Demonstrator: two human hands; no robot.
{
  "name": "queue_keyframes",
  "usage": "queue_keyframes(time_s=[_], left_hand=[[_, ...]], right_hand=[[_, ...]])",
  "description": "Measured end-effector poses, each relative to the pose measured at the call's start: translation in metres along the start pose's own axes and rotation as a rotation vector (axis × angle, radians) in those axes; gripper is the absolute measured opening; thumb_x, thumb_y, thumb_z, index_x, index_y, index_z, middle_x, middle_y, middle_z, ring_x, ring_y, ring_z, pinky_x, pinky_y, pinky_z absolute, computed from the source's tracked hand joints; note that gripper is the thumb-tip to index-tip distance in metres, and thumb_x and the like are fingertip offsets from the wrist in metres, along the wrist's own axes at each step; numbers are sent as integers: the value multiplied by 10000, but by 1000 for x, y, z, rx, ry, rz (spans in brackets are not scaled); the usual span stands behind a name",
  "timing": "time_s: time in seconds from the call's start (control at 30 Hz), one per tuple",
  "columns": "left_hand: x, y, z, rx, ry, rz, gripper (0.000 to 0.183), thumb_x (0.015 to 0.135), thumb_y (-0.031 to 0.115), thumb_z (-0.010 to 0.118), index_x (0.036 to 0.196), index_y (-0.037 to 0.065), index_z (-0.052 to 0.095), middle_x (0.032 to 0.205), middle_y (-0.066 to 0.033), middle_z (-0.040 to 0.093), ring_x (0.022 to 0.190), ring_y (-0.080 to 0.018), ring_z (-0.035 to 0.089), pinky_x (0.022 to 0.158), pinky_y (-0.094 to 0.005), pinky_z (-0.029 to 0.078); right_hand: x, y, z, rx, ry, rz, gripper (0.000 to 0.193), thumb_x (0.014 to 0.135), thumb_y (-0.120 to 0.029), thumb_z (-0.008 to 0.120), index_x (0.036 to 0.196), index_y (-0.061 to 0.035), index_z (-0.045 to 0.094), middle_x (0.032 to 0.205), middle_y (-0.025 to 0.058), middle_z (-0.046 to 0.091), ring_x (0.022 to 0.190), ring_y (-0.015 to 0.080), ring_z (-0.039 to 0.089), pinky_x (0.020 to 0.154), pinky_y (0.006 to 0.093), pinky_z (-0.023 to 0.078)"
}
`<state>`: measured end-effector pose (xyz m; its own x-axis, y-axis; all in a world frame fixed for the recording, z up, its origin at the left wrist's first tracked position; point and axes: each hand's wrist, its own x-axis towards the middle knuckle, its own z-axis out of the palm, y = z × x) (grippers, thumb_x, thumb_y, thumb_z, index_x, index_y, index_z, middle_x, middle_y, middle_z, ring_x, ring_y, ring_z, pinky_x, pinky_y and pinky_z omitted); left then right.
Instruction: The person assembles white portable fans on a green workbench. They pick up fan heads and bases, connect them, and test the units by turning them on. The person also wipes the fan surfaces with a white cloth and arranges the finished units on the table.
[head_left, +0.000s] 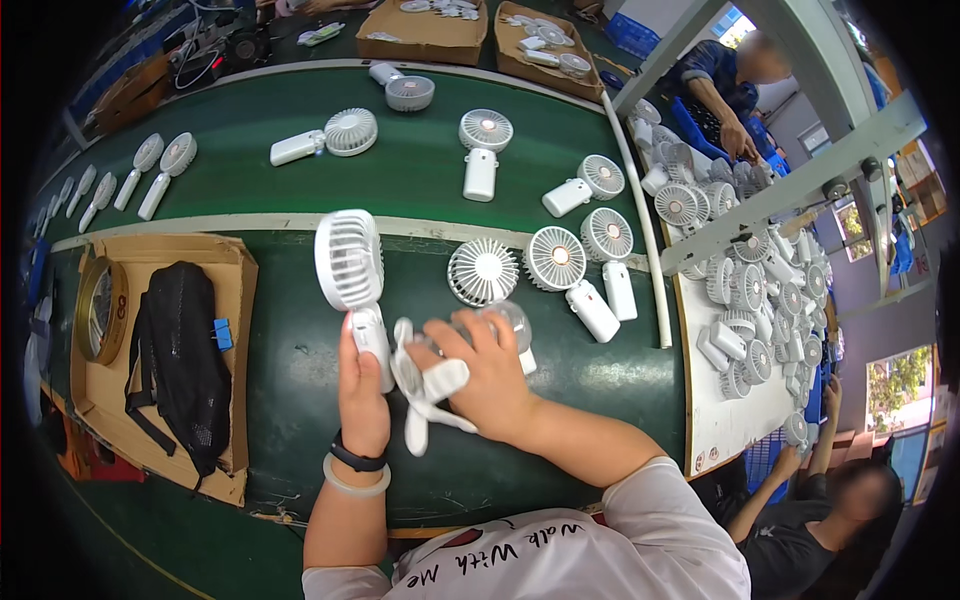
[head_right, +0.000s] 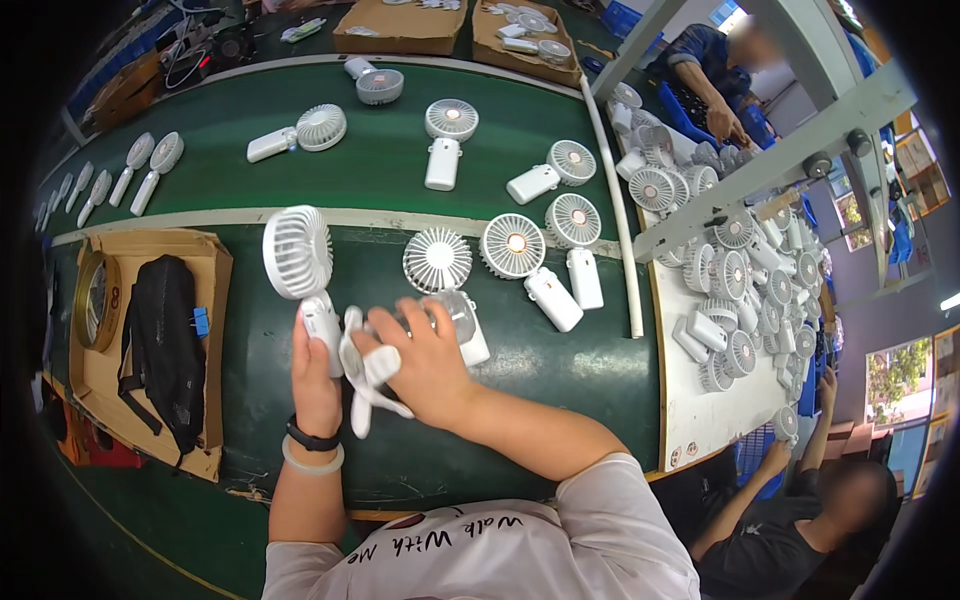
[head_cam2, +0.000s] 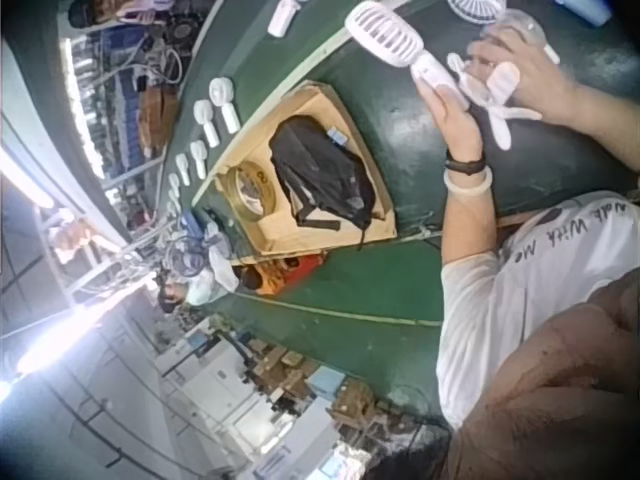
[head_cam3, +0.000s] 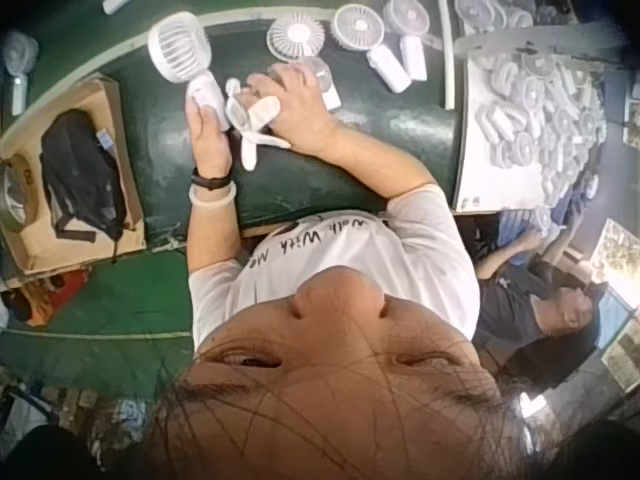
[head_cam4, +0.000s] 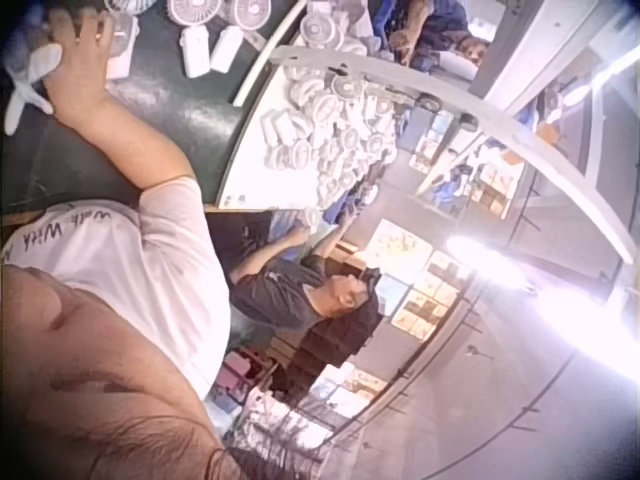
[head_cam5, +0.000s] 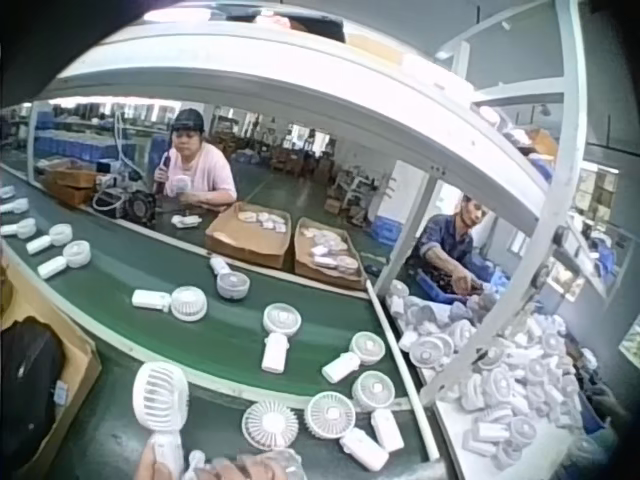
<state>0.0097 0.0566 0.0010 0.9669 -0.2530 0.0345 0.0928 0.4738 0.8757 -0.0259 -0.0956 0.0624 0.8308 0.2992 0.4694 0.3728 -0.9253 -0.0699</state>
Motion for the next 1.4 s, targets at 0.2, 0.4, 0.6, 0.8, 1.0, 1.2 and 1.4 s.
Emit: queue_keyframes(time_s=[0.2, 0.4, 0.6, 0.8, 1.0, 1.2, 1.4], left_hand=[[2, 16, -5, -431, -99, -158, 496, 947, 371, 440, 1301, 36, 346, 1182, -171, 540, 975, -255, 592, 857, -379, 480], [1, 15, -5, -420, -131, -167, 514, 956, 400, 404, 1329, 52, 336, 1203, -154, 539, 990, -240, 583, 859, -369, 470], [2, 18, -4, -402, -152, -147, 544, 963, 364, 405, 1391, 57, 266, 1244, -138, 506, 1049, -216, 548, 898, -344, 440], [1, 7, 1, -94, -35, 7, 548, 974, 174, 396, 1445, 29, 158, 1389, -101, 354, 1239, -170, 379, 1033, -309, 298], [3, 6, -1, 92, -89, 57, 538, 971, 118, 366, 1446, 20, 132, 1417, -92, 319, 1272, -173, 342, 1054, -305, 266], [5, 8, -1, -191, -157, -8, 565, 970, 178, 411, 1451, 66, 138, 1358, -116, 383, 1223, -204, 408, 1034, -371, 314], [-3, 14, -3, -598, -262, -188, 606, 963, 251, 437, 1454, 81, 125, 1298, -132, 434, 1121, -213, 483, 978, -354, 378]], right_hand=[[-10, 12, -39, 1276, -530, 175, 718, 562, -167, 835, 1190, -48, 508, 1162, 71, 549, 1078, 197, 531, 952, 377, 415], [-22, 32, -62, 1092, -290, 341, 550, 677, -134, 754, 1174, -58, 531, 1148, 71, 587, 1053, 172, 562, 941, 313, 420], [16, 22, -55, 666, -119, 319, 479, 654, -168, 717, 1090, -30, 574, 1085, 153, 564, 993, 316, 556, 876, 404, 427], [47, -10, -15, -165, 15, -30, 408, 686, -130, 610, 1084, -47, 568, 1023, 150, 530, 932, 341, 511, 795, 435, 417], [38, -6, -9, -188, -3, -9, 336, 708, -155, 585, 1031, -61, 584, 987, 112, 525, 912, 314, 509, 784, 427, 420], [-7, -15, -18, -20, -171, -41, 368, 704, -156, 607, 1062, -72, 580, 1048, 115, 519, 964, 316, 485, 826, 424, 394], [-1, -2, -50, 598, -316, 124, 315, 637, -153, 689, 916, -37, 602, 889, 137, 596, 766, 307, 592, 665, 423, 465]])
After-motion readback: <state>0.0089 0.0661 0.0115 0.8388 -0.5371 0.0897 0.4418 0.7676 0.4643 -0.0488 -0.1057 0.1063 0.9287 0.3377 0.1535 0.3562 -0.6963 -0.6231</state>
